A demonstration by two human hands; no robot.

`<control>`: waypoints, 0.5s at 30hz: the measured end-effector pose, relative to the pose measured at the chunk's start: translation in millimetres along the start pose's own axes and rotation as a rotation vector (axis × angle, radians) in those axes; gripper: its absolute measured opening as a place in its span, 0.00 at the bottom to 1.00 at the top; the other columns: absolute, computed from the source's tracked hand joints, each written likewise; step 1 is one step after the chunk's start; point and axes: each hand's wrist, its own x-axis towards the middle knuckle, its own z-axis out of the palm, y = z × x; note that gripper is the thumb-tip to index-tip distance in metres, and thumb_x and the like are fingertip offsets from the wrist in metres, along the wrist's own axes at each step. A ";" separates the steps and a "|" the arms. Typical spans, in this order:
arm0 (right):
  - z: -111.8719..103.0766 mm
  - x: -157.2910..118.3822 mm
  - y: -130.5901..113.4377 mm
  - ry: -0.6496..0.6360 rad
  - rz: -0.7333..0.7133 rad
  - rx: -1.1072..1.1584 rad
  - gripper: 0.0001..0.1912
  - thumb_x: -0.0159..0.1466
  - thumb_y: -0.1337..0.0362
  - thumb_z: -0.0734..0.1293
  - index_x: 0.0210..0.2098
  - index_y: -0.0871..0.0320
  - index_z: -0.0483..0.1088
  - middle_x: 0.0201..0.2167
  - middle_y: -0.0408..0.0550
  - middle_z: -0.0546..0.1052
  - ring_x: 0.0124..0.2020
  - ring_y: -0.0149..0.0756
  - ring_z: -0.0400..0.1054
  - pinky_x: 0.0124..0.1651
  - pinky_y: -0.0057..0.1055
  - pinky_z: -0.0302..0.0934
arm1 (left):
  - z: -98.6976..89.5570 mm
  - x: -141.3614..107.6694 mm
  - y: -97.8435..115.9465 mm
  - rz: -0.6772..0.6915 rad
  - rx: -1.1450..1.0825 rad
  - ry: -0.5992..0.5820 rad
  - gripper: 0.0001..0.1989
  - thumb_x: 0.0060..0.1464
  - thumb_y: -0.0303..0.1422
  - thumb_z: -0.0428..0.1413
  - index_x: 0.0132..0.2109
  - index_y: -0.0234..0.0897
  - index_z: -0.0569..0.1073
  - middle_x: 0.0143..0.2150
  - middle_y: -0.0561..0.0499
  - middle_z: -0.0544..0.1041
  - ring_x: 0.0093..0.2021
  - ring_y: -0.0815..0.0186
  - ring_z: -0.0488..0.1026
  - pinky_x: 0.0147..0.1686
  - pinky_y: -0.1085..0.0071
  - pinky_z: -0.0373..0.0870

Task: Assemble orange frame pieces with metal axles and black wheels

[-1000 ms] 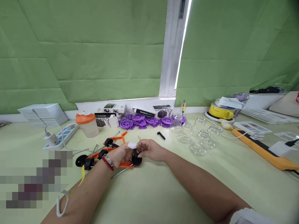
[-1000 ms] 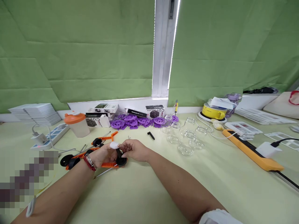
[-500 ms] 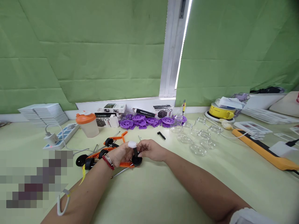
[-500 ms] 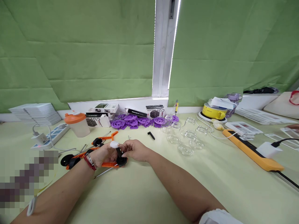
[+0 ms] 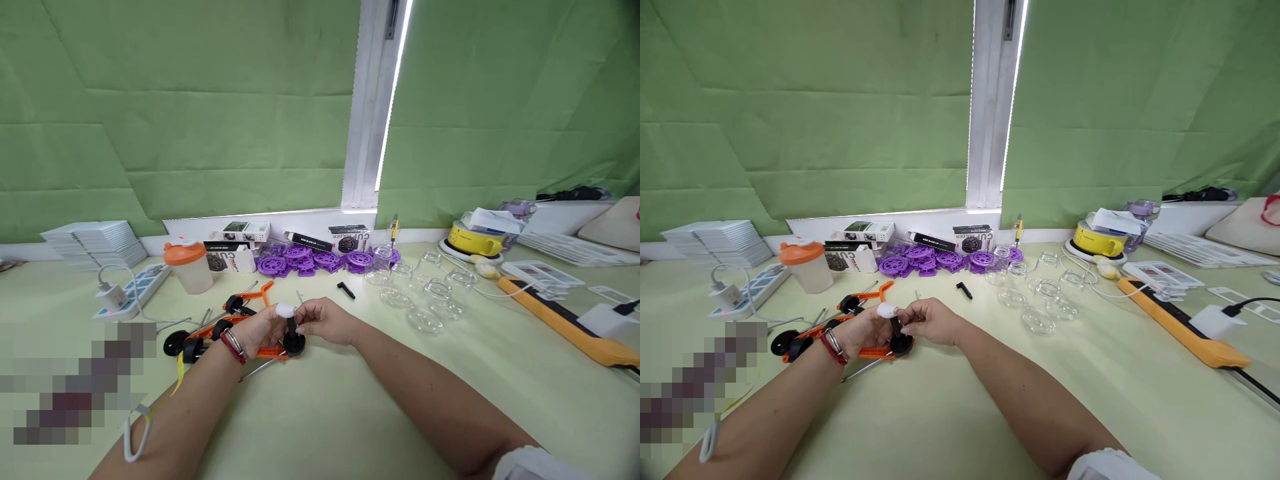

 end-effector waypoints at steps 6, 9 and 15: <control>-0.1 -1.5 -7.3 -0.006 0.025 -0.016 0.12 0.49 0.61 0.73 0.29 0.63 0.72 0.26 0.42 0.72 0.28 0.27 0.62 0.36 0.29 0.57 | -0.4 -1.5 0.6 0.005 -0.001 -0.024 0.23 0.34 0.49 0.57 0.32 0.37 0.65 0.27 0.49 0.74 0.25 0.61 0.72 0.21 0.69 0.66; -1.3 -2.1 -9.6 -0.006 0.031 -0.039 0.12 0.49 0.61 0.72 0.29 0.63 0.73 0.25 0.42 0.72 0.27 0.27 0.61 0.34 0.28 0.56 | -1.1 -1.5 0.3 0.011 -0.013 -0.008 0.22 0.34 0.48 0.58 0.32 0.37 0.65 0.27 0.49 0.74 0.25 0.61 0.72 0.21 0.69 0.66; -6.1 -1.8 -7.0 -0.013 0.041 -0.084 0.12 0.50 0.61 0.72 0.31 0.63 0.75 0.28 0.45 0.74 0.28 0.28 0.62 0.32 0.28 0.56 | -2.9 0.1 -0.5 0.007 0.004 -0.022 0.22 0.35 0.50 0.57 0.31 0.37 0.64 0.27 0.49 0.74 0.26 0.59 0.73 0.21 0.70 0.65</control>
